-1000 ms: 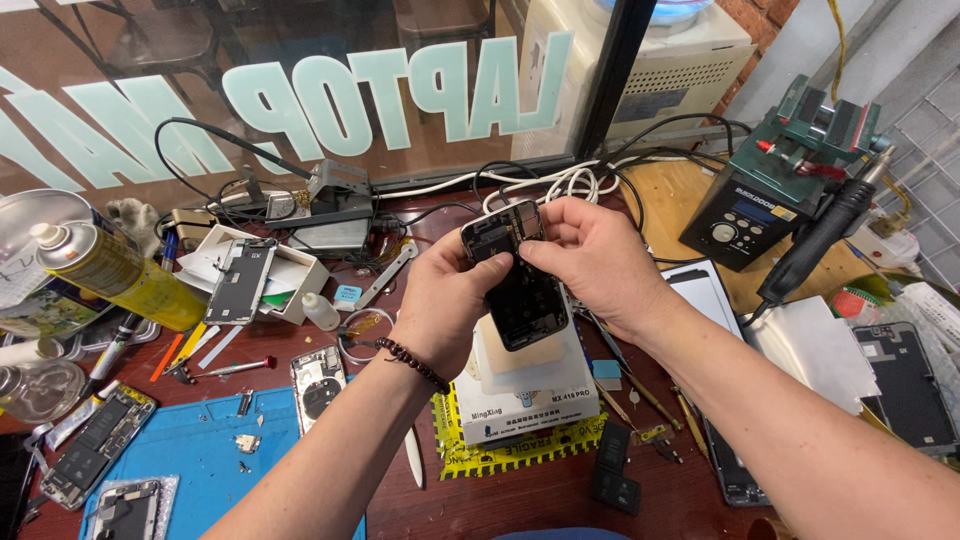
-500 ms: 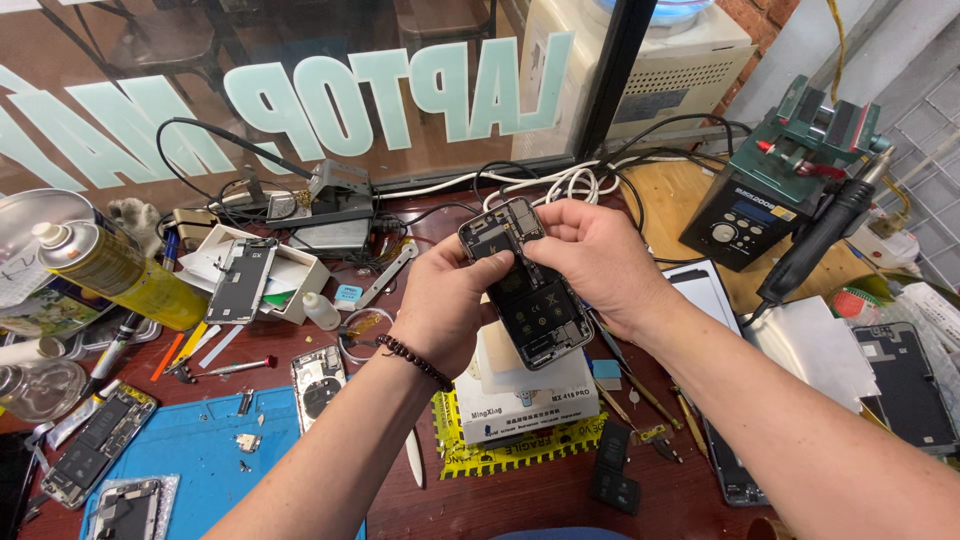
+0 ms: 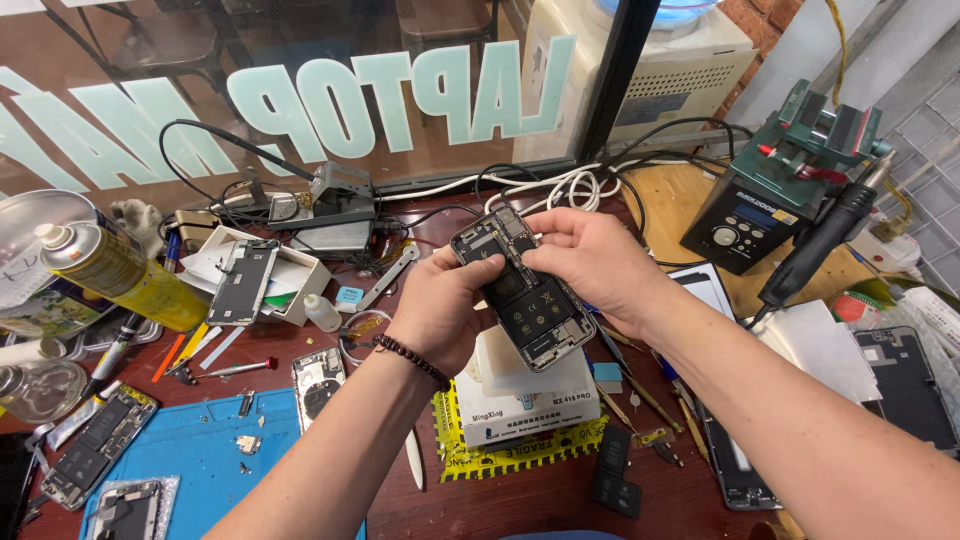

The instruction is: The person disassembles a smartphone at a repair workbench. They pick up the phone, remove the back cover and internal components by hand, set parts aside on the bench, and handle the exposed frame and battery area while sorting the removed pieces.

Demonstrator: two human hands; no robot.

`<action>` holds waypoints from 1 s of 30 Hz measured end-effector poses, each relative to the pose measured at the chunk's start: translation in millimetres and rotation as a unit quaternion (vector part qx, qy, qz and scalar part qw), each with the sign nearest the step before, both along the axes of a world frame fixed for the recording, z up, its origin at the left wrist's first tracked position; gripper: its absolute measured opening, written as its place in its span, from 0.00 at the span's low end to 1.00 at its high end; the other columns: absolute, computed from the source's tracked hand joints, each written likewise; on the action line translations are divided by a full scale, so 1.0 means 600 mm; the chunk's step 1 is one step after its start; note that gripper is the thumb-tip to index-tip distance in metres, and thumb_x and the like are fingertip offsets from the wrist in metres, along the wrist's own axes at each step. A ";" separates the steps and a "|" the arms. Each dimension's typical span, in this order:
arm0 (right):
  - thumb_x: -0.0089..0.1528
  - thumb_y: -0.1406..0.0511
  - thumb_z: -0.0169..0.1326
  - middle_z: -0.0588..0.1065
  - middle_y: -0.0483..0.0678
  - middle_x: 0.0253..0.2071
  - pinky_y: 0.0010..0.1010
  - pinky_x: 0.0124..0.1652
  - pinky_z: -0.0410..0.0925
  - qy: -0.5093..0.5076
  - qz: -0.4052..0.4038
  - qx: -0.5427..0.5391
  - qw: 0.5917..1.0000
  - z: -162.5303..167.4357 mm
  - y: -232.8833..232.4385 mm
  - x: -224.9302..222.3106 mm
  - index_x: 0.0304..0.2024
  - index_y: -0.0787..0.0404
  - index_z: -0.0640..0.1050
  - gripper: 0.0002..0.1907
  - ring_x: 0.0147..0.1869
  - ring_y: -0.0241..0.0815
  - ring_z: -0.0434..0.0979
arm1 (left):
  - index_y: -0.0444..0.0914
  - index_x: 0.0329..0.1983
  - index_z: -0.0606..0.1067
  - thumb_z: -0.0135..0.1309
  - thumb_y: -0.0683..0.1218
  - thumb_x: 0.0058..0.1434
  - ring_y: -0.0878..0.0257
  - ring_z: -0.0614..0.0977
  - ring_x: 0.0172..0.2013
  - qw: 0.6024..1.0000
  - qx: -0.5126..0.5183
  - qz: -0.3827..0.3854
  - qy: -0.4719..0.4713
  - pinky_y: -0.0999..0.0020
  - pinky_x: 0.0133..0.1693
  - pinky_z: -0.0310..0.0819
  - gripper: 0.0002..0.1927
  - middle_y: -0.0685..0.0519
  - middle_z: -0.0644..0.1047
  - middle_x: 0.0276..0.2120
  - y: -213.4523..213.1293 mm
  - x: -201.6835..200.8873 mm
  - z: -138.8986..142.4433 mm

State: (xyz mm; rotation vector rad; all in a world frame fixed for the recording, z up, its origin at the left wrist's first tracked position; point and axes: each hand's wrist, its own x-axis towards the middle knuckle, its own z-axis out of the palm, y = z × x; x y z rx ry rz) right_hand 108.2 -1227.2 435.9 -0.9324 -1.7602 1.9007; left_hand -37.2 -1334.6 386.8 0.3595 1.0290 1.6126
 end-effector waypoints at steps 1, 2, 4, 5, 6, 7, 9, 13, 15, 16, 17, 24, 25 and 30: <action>0.58 0.72 0.55 0.82 0.48 0.40 0.25 0.38 0.74 0.001 0.001 0.002 1.000 0.000 -0.001 0.000 0.52 0.65 0.78 0.18 0.39 0.33 0.82 | 0.40 0.43 0.78 0.56 0.39 0.62 0.64 0.80 0.38 1.000 -0.002 -0.001 0.003 0.56 0.40 0.76 0.07 0.56 0.80 0.37 0.000 -0.001 0.000; 0.58 0.72 0.55 0.82 0.48 0.40 0.25 0.38 0.74 0.003 0.002 0.004 1.000 0.000 -0.001 0.000 0.52 0.65 0.78 0.19 0.39 0.33 0.81 | 0.41 0.43 0.78 0.56 0.39 0.62 0.64 0.80 0.38 1.000 -0.004 -0.001 0.008 0.56 0.40 0.75 0.08 0.56 0.80 0.37 0.000 -0.002 0.000; 0.58 0.72 0.56 0.82 0.47 0.39 0.25 0.37 0.74 0.001 -0.005 0.002 1.000 -0.001 -0.004 -0.003 0.49 0.67 0.80 0.16 0.38 0.33 0.81 | 0.40 0.42 0.78 0.56 0.39 0.62 0.63 0.80 0.38 1.000 -0.002 0.001 0.017 0.55 0.41 0.78 0.07 0.56 0.80 0.37 0.002 -0.001 0.001; 0.58 0.72 0.56 0.82 0.47 0.38 0.25 0.37 0.74 0.000 -0.009 0.001 1.000 -0.002 -0.005 -0.004 0.48 0.69 0.81 0.15 0.38 0.33 0.81 | 0.40 0.42 0.78 0.56 0.39 0.62 0.63 0.81 0.38 1.000 -0.002 0.002 0.022 0.54 0.41 0.79 0.07 0.55 0.80 0.37 0.002 -0.001 0.002; 0.58 0.72 0.56 0.82 0.47 0.38 0.25 0.37 0.74 -0.006 -0.017 0.006 1.000 -0.002 -0.006 -0.006 0.47 0.69 0.81 0.14 0.37 0.33 0.81 | 0.40 0.42 0.78 0.56 0.39 0.62 0.63 0.81 0.38 1.000 0.004 0.000 0.025 0.54 0.41 0.79 0.07 0.55 0.80 0.37 0.003 0.000 0.003; 0.58 0.71 0.56 0.81 0.47 0.37 0.25 0.37 0.74 -0.013 -0.025 0.012 1.000 -0.001 -0.006 -0.007 0.45 0.69 0.82 0.13 0.37 0.33 0.80 | 0.40 0.42 0.78 0.56 0.39 0.62 0.63 0.81 0.38 1.000 0.009 -0.002 0.029 0.54 0.42 0.79 0.06 0.55 0.80 0.37 0.003 0.001 0.004; 0.57 0.71 0.57 0.81 0.47 0.36 0.26 0.36 0.73 -0.020 -0.034 0.016 0.999 0.000 -0.006 -0.009 0.44 0.68 0.82 0.12 0.36 0.33 0.80 | 0.39 0.42 0.78 0.56 0.39 0.62 0.63 0.81 0.39 0.999 0.009 0.000 0.036 0.54 0.42 0.79 0.06 0.55 0.80 0.37 0.003 0.003 0.007; 0.57 0.71 0.57 0.81 0.47 0.35 0.26 0.35 0.73 -0.035 -0.028 0.020 0.999 0.002 -0.002 -0.009 0.43 0.68 0.81 0.12 0.35 0.33 0.80 | 0.39 0.43 0.78 0.56 0.39 0.62 0.63 0.81 0.39 1.000 0.001 0.001 0.016 0.54 0.43 0.78 0.07 0.55 0.80 0.38 0.002 0.005 0.009; 0.58 0.70 0.58 0.81 0.47 0.36 0.26 0.35 0.73 -0.034 -0.010 0.004 0.999 0.002 0.003 -0.007 0.46 0.67 0.80 0.13 0.35 0.33 0.80 | 0.40 0.43 0.78 0.55 0.38 0.61 0.62 0.81 0.39 1.000 -0.009 0.005 -0.004 0.53 0.43 0.79 0.08 0.55 0.80 0.38 0.002 0.001 0.008; 0.59 0.69 0.57 0.81 0.47 0.36 0.25 0.35 0.73 -0.028 0.002 -0.016 0.999 0.003 0.006 -0.004 0.48 0.66 0.79 0.14 0.36 0.33 0.80 | 0.40 0.43 0.78 0.55 0.39 0.61 0.62 0.81 0.39 1.000 -0.019 0.010 -0.013 0.53 0.43 0.79 0.08 0.55 0.80 0.38 0.002 -0.003 0.006; 0.59 0.68 0.57 0.81 0.46 0.37 0.25 0.35 0.73 -0.021 0.013 -0.035 0.999 0.002 0.010 -0.001 0.50 0.64 0.78 0.15 0.37 0.33 0.80 | 0.41 0.42 0.78 0.54 0.39 0.61 0.62 0.81 0.40 0.999 -0.029 0.015 -0.021 0.53 0.44 0.79 0.08 0.55 0.80 0.38 0.003 -0.007 0.004; 0.63 0.63 0.54 0.78 0.45 0.42 0.28 0.38 0.73 -0.110 -0.011 -0.020 0.994 -0.024 0.020 0.030 0.54 0.63 0.78 0.18 0.41 0.34 0.78 | 0.36 0.47 0.73 0.51 0.39 0.63 0.57 0.80 0.42 0.988 -0.078 0.090 -0.095 0.50 0.47 0.78 0.09 0.49 0.78 0.42 0.005 -0.051 -0.028; 0.64 0.63 0.53 0.78 0.45 0.42 0.29 0.38 0.74 -0.119 -0.006 -0.027 0.992 -0.032 0.014 0.033 0.54 0.63 0.78 0.18 0.41 0.34 0.78 | 0.35 0.48 0.73 0.51 0.39 0.64 0.56 0.81 0.43 0.984 -0.093 0.105 -0.113 0.50 0.48 0.79 0.10 0.48 0.78 0.42 0.004 -0.054 -0.033; 0.65 0.64 0.51 0.78 0.46 0.41 0.31 0.39 0.74 -0.125 0.004 -0.078 0.989 -0.059 -0.012 0.038 0.55 0.62 0.78 0.17 0.39 0.36 0.78 | 0.34 0.49 0.72 0.50 0.39 0.65 0.56 0.80 0.45 0.973 -0.146 0.129 -0.126 0.52 0.52 0.79 0.10 0.49 0.77 0.44 -0.008 -0.051 -0.050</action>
